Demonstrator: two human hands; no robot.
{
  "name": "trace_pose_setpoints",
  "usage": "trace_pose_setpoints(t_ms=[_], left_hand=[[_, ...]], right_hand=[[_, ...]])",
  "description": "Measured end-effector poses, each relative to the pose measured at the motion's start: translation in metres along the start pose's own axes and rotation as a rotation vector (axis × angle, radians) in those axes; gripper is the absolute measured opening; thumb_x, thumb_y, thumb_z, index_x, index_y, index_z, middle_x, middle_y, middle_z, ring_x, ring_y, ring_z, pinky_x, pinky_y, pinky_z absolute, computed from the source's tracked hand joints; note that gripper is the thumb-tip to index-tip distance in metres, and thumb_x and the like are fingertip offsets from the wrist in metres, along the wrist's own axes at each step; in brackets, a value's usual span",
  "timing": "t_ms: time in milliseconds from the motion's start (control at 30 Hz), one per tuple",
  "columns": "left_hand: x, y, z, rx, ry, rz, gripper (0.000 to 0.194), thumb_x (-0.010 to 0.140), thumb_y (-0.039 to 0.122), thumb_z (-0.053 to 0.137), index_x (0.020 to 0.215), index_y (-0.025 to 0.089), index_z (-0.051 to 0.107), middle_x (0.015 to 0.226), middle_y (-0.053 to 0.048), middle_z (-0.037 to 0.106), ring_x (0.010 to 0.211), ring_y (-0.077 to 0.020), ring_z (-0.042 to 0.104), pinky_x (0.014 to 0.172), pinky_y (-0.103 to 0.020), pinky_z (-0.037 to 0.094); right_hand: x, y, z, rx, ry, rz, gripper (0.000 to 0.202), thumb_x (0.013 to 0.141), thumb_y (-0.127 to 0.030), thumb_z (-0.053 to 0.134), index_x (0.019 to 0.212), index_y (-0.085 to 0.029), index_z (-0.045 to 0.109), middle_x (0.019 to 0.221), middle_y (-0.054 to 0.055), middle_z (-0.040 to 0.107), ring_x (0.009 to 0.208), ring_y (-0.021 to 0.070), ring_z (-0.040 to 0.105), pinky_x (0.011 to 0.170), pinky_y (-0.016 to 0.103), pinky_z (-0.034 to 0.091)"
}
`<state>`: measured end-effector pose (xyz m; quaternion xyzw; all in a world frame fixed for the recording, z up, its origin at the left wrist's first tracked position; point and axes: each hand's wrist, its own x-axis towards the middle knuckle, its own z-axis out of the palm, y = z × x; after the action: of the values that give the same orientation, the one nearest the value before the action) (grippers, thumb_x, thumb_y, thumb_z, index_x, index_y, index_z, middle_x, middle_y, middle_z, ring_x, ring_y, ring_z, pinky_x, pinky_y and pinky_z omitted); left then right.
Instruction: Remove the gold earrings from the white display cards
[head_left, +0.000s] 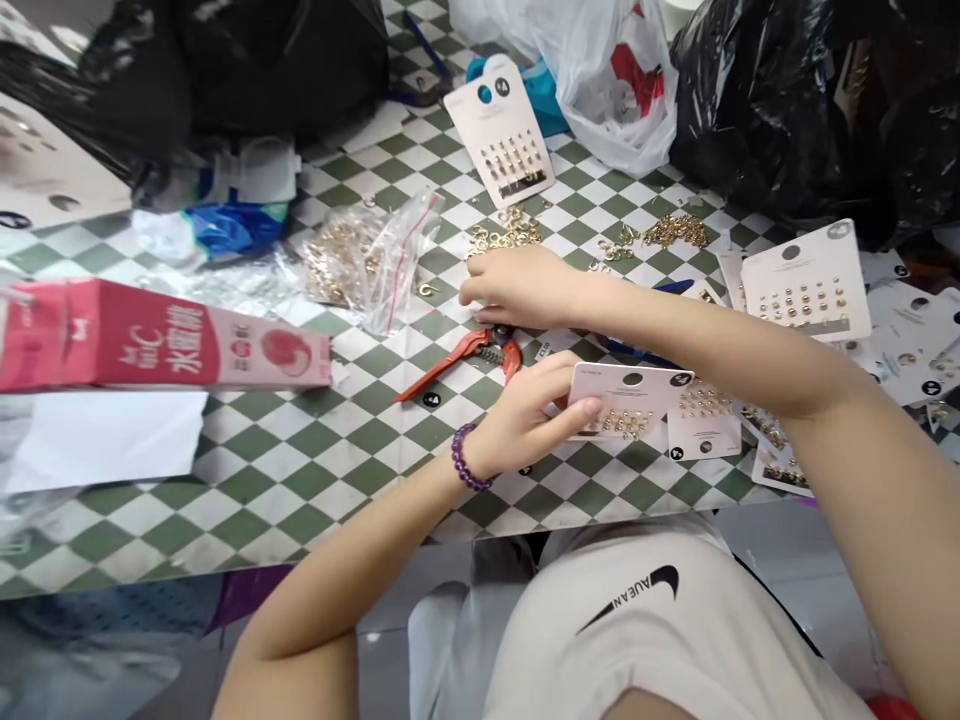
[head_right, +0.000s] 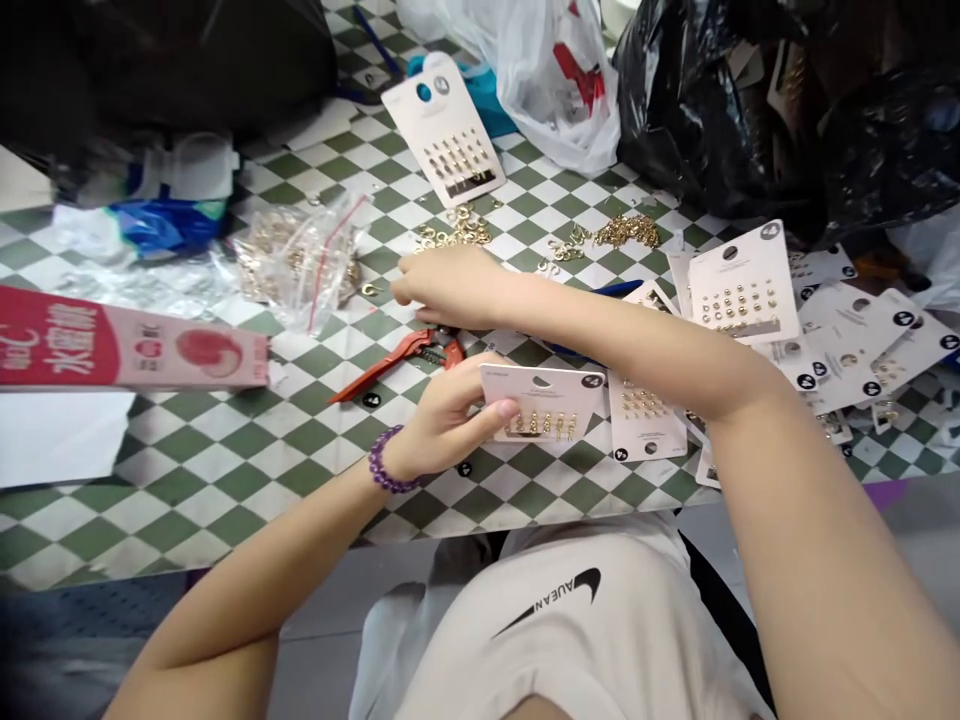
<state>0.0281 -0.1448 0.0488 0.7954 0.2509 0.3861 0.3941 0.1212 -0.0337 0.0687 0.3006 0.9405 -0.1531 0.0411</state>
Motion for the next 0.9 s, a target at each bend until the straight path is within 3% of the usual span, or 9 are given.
trace_pose_setpoints(t_ms=[167, 333, 467, 567, 700, 900], left_hand=[[-0.001, -0.003, 0.003, 0.001, 0.003, -0.046, 0.023, 0.093, 0.03, 0.046, 0.079, 0.016, 0.057, 0.07, 0.0, 0.051, 0.062, -0.0093, 0.048, 0.056, -0.02, 0.042], [0.0, -0.003, 0.004, -0.001, 0.004, -0.051, 0.026, 0.094, 0.031, 0.045, 0.076, 0.016, 0.056, 0.068, 0.0, 0.05, 0.062, -0.0098, 0.047, 0.057, -0.021, 0.041], [-0.001, -0.003, 0.005, -0.001, 0.008, -0.065, 0.026, 0.093, 0.031, 0.046, 0.073, 0.016, 0.053, 0.067, 0.001, 0.048, 0.061, -0.0093, 0.045, 0.056, -0.02, 0.04], [-0.002, -0.004, 0.005, 0.004, 0.007, -0.079, 0.029, 0.093, 0.032, 0.045, 0.07, 0.016, 0.052, 0.065, 0.001, 0.048, 0.06, -0.0099, 0.045, 0.055, -0.021, 0.039], [-0.003, -0.005, 0.006, 0.009, 0.016, -0.067, 0.03, 0.093, 0.032, 0.045, 0.068, 0.016, 0.05, 0.063, 0.001, 0.047, 0.059, -0.01, 0.043, 0.055, -0.022, 0.038], [-0.001, -0.004, 0.006, -0.003, 0.02, -0.056, 0.029, 0.093, 0.031, 0.046, 0.068, 0.016, 0.049, 0.062, 0.002, 0.045, 0.059, -0.0096, 0.041, 0.055, -0.022, 0.037]], right_hand=[[0.013, -0.002, 0.007, 0.053, 0.048, 0.06, 0.021, 0.089, -0.017, 0.048, 0.1, -0.016, 0.065, 0.106, 0.007, 0.063, 0.093, 0.0197, 0.056, 0.065, 0.026, 0.03], [0.034, 0.005, 0.01, 0.207, 0.159, 0.127, 0.028, 0.088, -0.019, 0.047, 0.111, -0.018, 0.062, 0.107, 0.006, 0.064, 0.096, 0.0196, 0.056, 0.071, 0.027, 0.032], [0.054, 0.003, 0.009, 0.148, 0.164, 0.054, 0.025, 0.089, -0.026, 0.05, 0.107, -0.018, 0.064, 0.115, 0.008, 0.062, 0.101, 0.0225, 0.055, 0.072, 0.029, 0.034], [0.063, -0.001, 0.008, 0.127, 0.143, 0.019, 0.019, 0.087, -0.024, 0.052, 0.096, -0.016, 0.066, 0.112, 0.009, 0.062, 0.098, 0.0218, 0.056, 0.069, 0.028, 0.034], [0.062, 0.002, 0.005, 0.175, 0.15, 0.041, 0.017, 0.083, -0.017, 0.052, 0.091, -0.015, 0.067, 0.105, 0.008, 0.065, 0.093, 0.0199, 0.056, 0.067, 0.027, 0.034], [0.052, 0.027, -0.005, 0.485, 0.229, 0.109, 0.013, 0.081, -0.014, 0.056, 0.09, -0.011, 0.064, 0.097, 0.007, 0.066, 0.083, 0.0125, 0.055, 0.075, 0.024, 0.04]])
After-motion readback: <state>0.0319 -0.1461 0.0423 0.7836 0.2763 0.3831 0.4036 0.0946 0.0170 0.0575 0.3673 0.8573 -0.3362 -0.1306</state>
